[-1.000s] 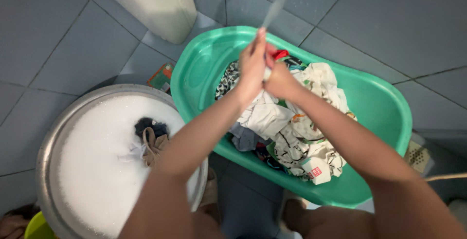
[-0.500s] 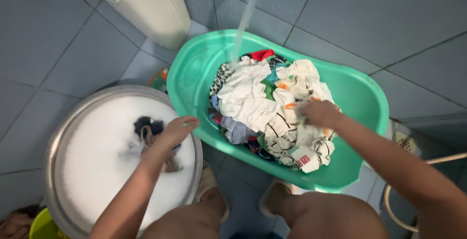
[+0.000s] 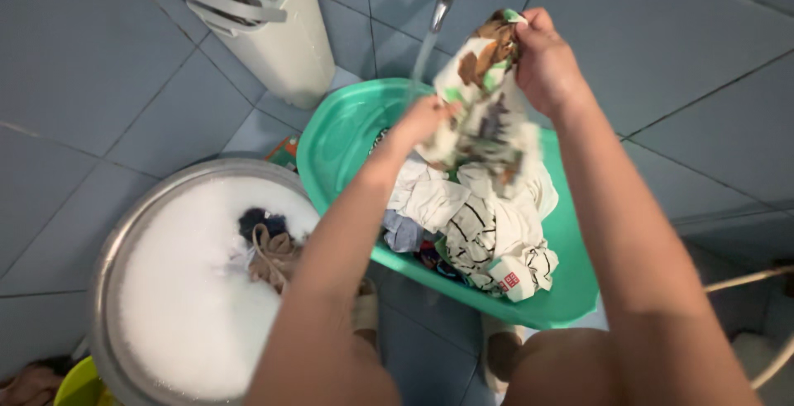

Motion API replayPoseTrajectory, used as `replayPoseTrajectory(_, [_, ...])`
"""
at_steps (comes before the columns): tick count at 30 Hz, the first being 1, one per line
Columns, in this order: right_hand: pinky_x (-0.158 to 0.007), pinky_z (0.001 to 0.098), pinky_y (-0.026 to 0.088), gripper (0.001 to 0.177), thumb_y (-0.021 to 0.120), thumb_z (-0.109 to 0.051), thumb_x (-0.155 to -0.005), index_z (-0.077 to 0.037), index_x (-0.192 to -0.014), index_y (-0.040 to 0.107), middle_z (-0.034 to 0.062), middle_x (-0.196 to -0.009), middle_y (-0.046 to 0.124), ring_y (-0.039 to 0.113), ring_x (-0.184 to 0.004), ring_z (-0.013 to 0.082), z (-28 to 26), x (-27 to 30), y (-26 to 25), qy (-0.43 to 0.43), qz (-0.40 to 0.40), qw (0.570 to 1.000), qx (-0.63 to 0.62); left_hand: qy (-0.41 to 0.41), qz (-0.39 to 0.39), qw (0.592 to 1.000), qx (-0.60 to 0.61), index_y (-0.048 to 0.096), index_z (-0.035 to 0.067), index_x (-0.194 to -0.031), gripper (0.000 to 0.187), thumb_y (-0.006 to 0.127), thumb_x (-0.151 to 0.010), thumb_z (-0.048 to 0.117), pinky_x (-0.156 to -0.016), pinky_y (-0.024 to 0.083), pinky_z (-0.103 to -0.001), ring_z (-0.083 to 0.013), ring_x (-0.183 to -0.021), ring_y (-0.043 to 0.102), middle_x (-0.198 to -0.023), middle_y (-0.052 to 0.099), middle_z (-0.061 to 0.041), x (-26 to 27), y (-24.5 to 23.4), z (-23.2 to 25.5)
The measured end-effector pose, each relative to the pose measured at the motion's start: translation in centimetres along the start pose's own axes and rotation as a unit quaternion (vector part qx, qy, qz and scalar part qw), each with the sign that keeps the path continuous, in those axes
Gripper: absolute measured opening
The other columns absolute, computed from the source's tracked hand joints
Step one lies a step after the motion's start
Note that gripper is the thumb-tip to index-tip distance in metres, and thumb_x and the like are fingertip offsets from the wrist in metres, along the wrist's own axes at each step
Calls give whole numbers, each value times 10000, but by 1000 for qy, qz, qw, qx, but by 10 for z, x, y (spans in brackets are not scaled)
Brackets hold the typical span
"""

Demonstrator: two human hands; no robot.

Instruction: The person hand-washes various pieces of clothing in a green basin under running water. They rinse each item individually, wring out excess water, and place the rinsed clothes into a metal basin filled with soapy water.

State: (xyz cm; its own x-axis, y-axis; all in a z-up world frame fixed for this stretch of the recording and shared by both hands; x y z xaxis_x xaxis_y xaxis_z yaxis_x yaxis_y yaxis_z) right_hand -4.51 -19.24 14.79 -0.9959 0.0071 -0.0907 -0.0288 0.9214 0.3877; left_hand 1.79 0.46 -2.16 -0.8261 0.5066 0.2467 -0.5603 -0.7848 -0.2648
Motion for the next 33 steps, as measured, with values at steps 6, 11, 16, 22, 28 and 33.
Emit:
replayPoseTrajectory(6, [-815,387,548,267,582,-324,-1028,-103,-1176,612,108,-1093,696,665,-973,228,88,-7,-68,-5,208,922,326,128,304,942,-66,733,24,-918,278,754,-906,301,-630,517,-444,-328,-694,696,-764,698,-157,-8,-39,-17])
replayPoseTrajectory(11, [-840,447,537,600,777,-590,-844,5,-923,764,260,-981,727,702,-905,400,157,-7,-43,281,-131,624,717,-47,150,939,307,714,82,-971,135,662,-879,166,-596,573,-396,-192,-686,705,-813,718,-42,-12,-22,-22])
replayPoseTrajectory(16, [-812,477,548,342,661,-325,-859,-19,-961,776,273,-956,732,711,-905,389,209,-27,14,118,68,766,628,-13,137,859,492,670,73,-1053,160,633,-920,153,-713,635,-411,-257,-802,742,-937,718,-119,-51,-26,-38])
replayPoseTrajectory(22, [-772,494,609,348,423,-268,-1033,-30,-1086,673,189,-966,707,703,-832,332,225,-52,4,119,156,978,67,54,345,934,-82,709,232,-1302,418,649,-894,162,-1026,494,-441,-370,-1147,637,-1254,657,-202,-50,-61,-78])
replayPoseTrajectory(28, [-868,393,589,400,440,-391,-1001,-65,-1126,633,93,-1008,736,709,-932,253,177,-49,56,256,132,938,-192,69,292,941,-155,537,251,-1493,593,686,-921,206,-1124,379,-450,-482,-1388,410,-1554,359,-311,-78,-47,-127])
replayPoseTrajectory(33, [-885,398,589,274,555,-17,-979,-97,-1241,571,95,-1115,682,690,-982,242,194,-53,46,128,66,982,-123,54,215,975,27,317,204,-1576,752,661,-909,234,-1080,445,-424,-437,-1314,561,-1443,552,-275,-73,-25,-122])
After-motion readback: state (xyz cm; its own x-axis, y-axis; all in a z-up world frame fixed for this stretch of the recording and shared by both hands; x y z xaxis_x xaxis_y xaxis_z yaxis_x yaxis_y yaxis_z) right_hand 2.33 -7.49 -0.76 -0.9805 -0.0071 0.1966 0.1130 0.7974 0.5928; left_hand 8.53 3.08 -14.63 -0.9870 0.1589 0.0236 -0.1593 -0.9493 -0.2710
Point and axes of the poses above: each hand's wrist, its own x-axis away from the middle knuckle, its own y-axis out of the palm, z = x × y, the point moved 2 cm from there along -x, towards the middle knuckle
